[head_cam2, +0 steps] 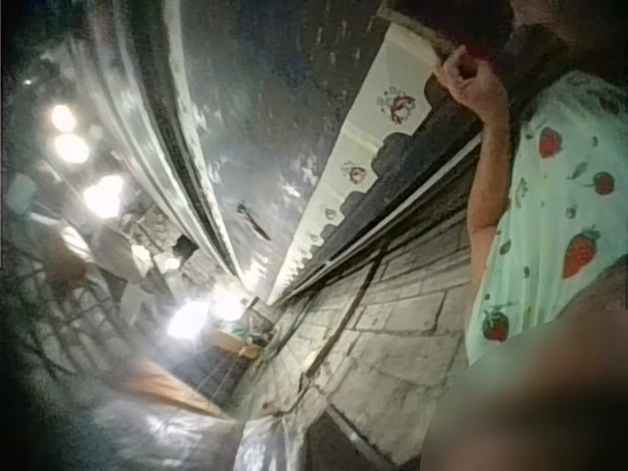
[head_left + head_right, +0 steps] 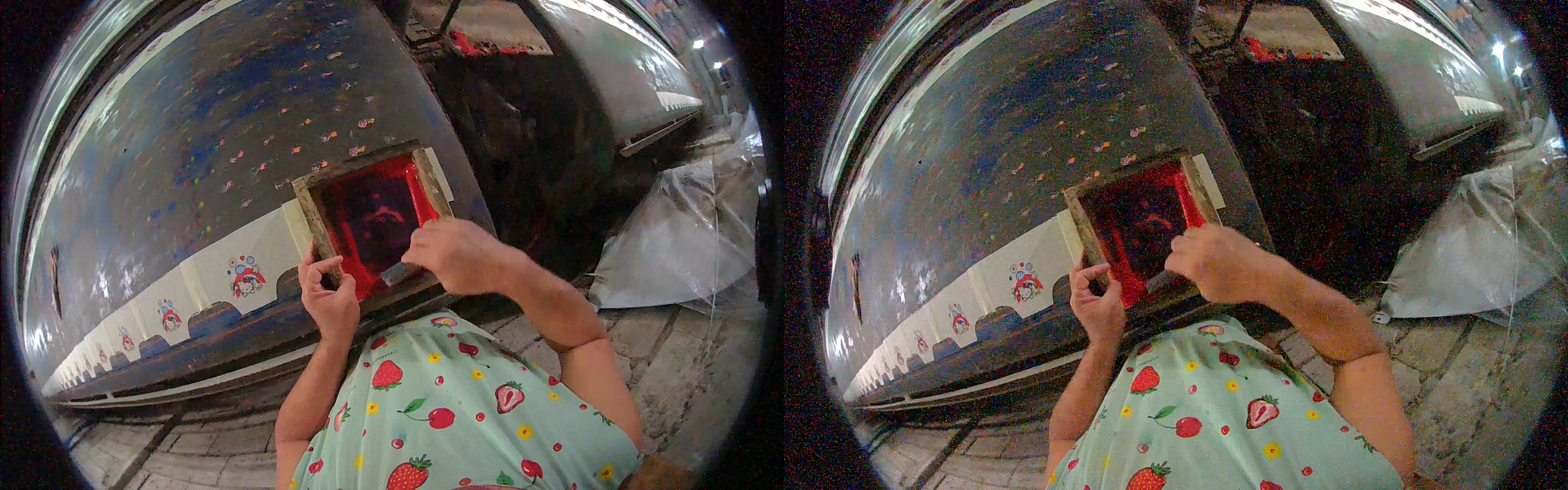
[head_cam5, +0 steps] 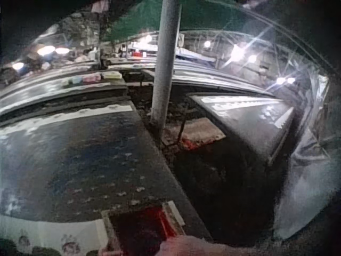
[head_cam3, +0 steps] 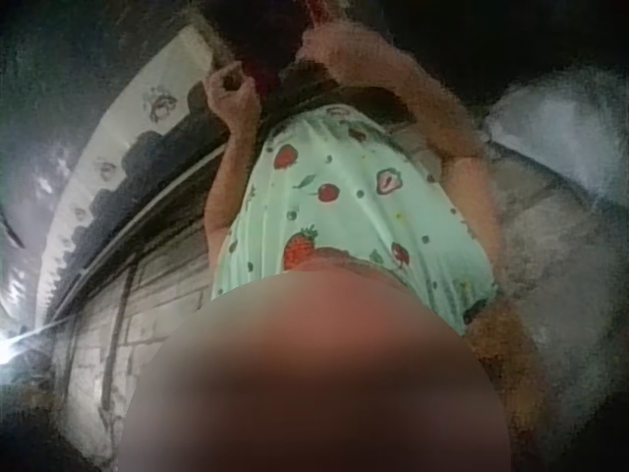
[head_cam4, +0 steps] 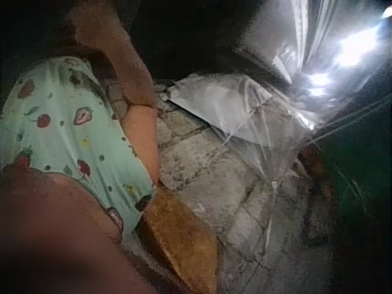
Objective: The person holds a wooden screen-printing frame with red ink and repeatedly rubs a squeegee across the mesh to transfer ink onto a surface below. The person moves the frame along the surface and continues the same rubbing motion throughout the clip.
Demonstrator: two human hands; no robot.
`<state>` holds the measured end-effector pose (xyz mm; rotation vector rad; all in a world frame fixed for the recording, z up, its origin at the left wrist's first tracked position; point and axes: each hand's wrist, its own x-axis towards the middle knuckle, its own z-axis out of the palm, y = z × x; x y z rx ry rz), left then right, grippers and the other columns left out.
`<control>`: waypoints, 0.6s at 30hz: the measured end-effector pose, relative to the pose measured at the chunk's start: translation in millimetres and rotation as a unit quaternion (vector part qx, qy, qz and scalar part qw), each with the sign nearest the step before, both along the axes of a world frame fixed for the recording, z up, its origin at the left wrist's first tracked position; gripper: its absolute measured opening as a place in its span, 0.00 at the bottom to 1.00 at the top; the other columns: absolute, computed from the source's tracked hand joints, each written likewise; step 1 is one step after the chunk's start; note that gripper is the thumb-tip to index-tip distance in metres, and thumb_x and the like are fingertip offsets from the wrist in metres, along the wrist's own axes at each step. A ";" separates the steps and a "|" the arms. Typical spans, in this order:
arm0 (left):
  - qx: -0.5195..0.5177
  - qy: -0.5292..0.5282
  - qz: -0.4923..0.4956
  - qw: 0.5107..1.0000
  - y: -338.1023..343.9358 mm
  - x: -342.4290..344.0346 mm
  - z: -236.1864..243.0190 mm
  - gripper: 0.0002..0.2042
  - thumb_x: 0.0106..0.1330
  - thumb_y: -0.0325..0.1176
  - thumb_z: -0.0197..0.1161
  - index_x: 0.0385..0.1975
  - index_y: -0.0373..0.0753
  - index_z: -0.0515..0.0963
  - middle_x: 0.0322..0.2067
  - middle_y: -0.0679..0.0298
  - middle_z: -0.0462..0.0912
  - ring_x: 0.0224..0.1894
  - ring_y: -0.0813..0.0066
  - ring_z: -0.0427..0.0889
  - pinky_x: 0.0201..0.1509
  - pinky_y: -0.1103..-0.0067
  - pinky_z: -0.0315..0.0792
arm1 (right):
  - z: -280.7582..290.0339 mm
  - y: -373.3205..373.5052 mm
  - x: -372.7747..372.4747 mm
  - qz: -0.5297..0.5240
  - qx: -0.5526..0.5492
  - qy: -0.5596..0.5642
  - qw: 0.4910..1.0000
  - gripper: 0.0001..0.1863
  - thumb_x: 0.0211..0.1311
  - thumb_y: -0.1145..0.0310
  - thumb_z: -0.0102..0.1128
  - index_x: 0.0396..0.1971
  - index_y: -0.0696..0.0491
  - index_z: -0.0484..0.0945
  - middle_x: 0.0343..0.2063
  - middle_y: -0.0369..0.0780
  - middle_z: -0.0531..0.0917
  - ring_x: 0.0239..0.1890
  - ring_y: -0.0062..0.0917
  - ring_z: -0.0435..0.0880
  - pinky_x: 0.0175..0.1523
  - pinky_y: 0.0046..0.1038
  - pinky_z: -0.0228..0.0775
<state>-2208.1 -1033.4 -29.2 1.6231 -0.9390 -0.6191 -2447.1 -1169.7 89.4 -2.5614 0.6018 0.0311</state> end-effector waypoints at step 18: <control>0.033 0.041 -0.010 0.999 -8.5 19.8 1.8 0.14 0.67 0.16 0.70 0.51 0.35 0.87 0.70 0.48 0.84 0.67 0.64 0.87 0.70 0.71 0.79 | -38.9 -63.9 49.3 -0.103 -0.146 -0.107 0.978 0.20 0.62 0.81 0.63 0.53 0.56 0.91 0.49 0.47 0.89 0.57 0.48 0.86 0.66 0.47 0.80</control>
